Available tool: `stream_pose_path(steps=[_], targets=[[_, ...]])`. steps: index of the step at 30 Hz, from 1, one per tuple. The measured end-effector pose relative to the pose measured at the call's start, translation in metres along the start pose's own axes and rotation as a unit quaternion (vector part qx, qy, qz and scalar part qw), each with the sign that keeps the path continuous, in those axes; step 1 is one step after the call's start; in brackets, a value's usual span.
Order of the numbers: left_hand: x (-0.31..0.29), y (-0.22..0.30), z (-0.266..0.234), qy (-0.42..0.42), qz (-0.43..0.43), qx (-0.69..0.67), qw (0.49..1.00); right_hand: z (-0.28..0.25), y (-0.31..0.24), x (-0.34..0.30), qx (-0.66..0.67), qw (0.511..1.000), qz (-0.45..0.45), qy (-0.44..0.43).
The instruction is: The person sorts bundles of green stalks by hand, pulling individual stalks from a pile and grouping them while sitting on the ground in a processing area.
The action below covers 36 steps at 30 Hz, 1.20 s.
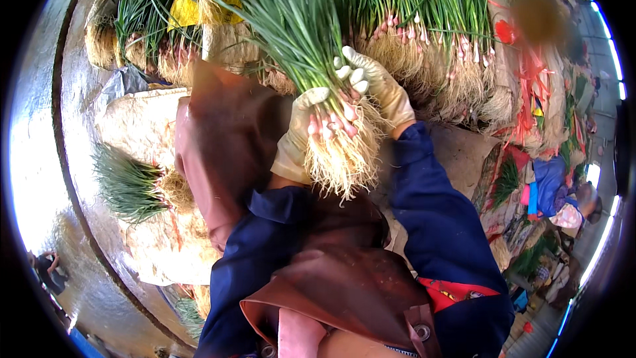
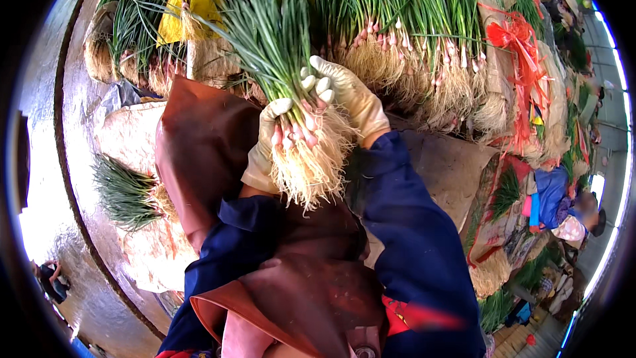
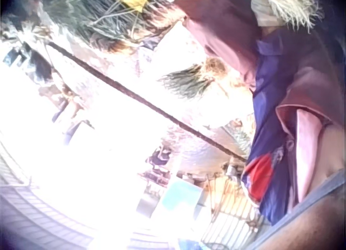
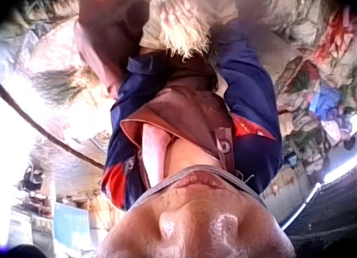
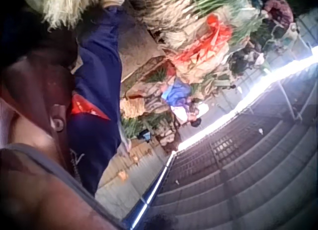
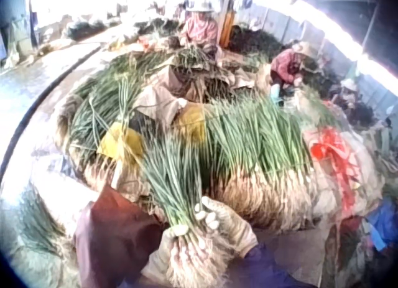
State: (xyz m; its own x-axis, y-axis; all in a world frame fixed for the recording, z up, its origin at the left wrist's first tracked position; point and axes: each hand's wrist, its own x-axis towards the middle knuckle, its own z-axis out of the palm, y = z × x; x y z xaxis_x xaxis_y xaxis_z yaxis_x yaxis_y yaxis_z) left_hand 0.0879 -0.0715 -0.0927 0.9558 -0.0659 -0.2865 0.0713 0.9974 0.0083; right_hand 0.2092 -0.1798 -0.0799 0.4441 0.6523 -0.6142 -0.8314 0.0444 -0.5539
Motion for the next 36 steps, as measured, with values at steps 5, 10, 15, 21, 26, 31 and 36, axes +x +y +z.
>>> stream_pose_path(steps=[5,10,15,21,26,31,36], targets=[[0.005,0.013,-0.012,-0.11,-0.094,0.054,0.988,-0.005,0.009,0.011,0.158,0.983,-0.031,-0.091],[0.006,0.006,-0.014,-0.072,-0.042,0.072,0.994,-0.009,-0.002,0.008,0.213,0.97,0.009,-0.115],[0.011,0.004,-0.013,-0.018,-0.071,0.023,0.997,-0.032,0.004,0.016,-0.184,0.964,-0.16,0.108],[0.005,0.004,-0.017,0.007,-0.071,0.015,0.997,-0.079,-0.002,-0.003,-0.661,0.647,-0.112,0.363],[0.011,0.012,-0.021,-0.121,-0.112,-0.008,0.986,-0.078,-0.028,-0.013,-0.733,0.635,0.015,0.244],[0.022,0.008,-0.026,-0.127,-0.142,0.019,0.982,-0.057,-0.101,0.06,-0.786,0.462,-0.001,0.41],[0.025,0.007,-0.027,0.005,-0.028,0.055,0.998,-0.048,-0.103,0.07,-0.754,0.59,0.01,0.288]])
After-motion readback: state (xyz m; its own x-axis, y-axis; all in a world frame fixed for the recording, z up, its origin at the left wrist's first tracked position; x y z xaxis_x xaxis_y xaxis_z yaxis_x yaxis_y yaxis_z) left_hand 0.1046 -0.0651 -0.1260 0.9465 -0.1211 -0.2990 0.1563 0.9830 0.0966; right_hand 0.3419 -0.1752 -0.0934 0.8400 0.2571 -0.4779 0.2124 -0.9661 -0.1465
